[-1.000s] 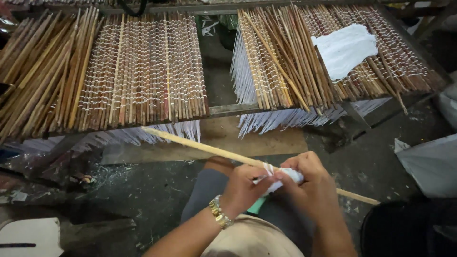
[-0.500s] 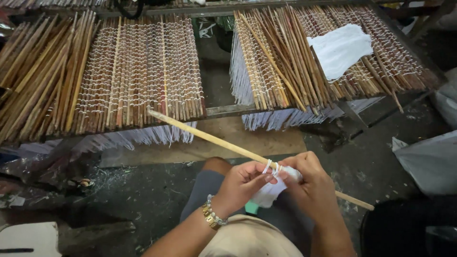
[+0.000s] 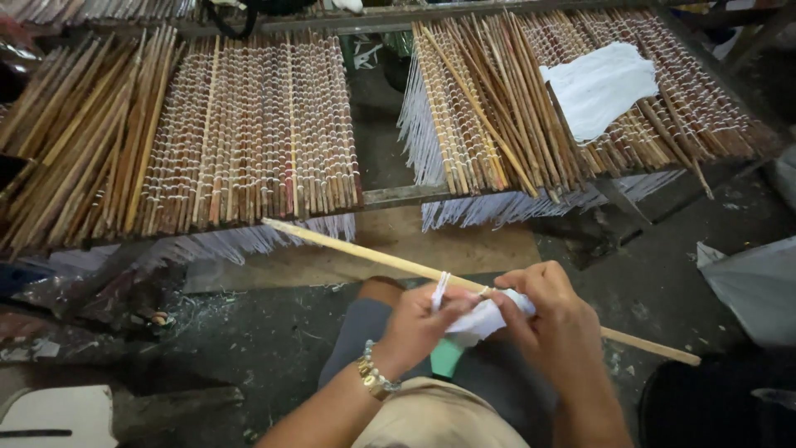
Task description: Wrapping white thread around a wooden stick to create a series of loops for a craft or manufacturing process.
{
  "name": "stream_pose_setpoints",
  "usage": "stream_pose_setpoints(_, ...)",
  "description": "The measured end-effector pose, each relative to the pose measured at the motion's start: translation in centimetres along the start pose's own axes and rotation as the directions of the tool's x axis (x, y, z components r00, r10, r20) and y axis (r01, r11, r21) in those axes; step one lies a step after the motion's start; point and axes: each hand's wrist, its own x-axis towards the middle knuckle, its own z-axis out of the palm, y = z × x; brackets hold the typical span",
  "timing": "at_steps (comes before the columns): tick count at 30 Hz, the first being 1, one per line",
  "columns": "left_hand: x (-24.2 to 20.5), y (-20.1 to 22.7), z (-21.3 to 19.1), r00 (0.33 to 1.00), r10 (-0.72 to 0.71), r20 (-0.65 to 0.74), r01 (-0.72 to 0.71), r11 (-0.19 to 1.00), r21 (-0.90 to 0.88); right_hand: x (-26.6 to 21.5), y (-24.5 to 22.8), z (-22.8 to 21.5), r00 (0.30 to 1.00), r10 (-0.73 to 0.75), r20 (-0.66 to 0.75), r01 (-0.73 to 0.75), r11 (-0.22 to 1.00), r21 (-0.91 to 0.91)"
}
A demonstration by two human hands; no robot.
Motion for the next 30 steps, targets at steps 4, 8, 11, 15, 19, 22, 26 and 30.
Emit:
stream_pose_setpoints(4, 0.0, 0.7, -2.2, 0.984, 0.172, -0.042, -0.168, 0.982, 0.091, 0.0, 0.9, -0.8, 0.999, 0.024, 0.044, -0.027, 0.997, 0.074)
stream_pose_setpoints(8, -0.5, 1.8, -3.7, 0.968, 0.251, 0.013, -0.251, 0.964, 0.087, 0.1, 1.3, -1.1, 0.999, -0.043, 0.030, 0.043, 0.999, 0.030)
stream_pose_setpoints(11, -0.8, 3.5, -4.8, 0.904, 0.428, -0.010, -0.411, 0.876, 0.253, 0.2, 1.4, -1.3, 0.999, -0.034, 0.040, 0.033, 0.999, 0.039)
stream_pose_setpoints(15, -0.6, 2.0, -5.6, 0.882, 0.441, -0.167, -0.389, 0.881, 0.271, 0.1, 1.4, -1.5, 0.998, -0.052, 0.038, 0.047, 0.991, 0.127)
stream_pose_setpoints(19, -0.1, 0.9, -4.2, 0.959, 0.230, -0.167, -0.235, 0.972, -0.015, 0.0, 0.9, -1.3, 0.999, -0.048, 0.010, 0.046, 0.989, 0.137)
stream_pose_setpoints(22, 0.0, 1.3, -3.6, 0.977, 0.136, -0.166, -0.149, 0.986, -0.069, 0.1, 0.8, -0.9, 0.999, -0.018, 0.027, 0.016, 0.998, 0.065)
stream_pose_setpoints(26, 0.4, 0.4, -1.9, 0.965, 0.256, -0.056, -0.249, 0.828, -0.503, 0.3, 1.0, 0.0, 0.998, -0.065, -0.016, 0.066, 0.995, 0.077)
stream_pose_setpoints(30, 0.7, 0.9, -0.3, 0.987, 0.161, 0.000, -0.066, 0.404, -0.912, 0.6, 0.7, 1.3, 0.998, -0.047, -0.029, 0.050, 0.993, 0.107)
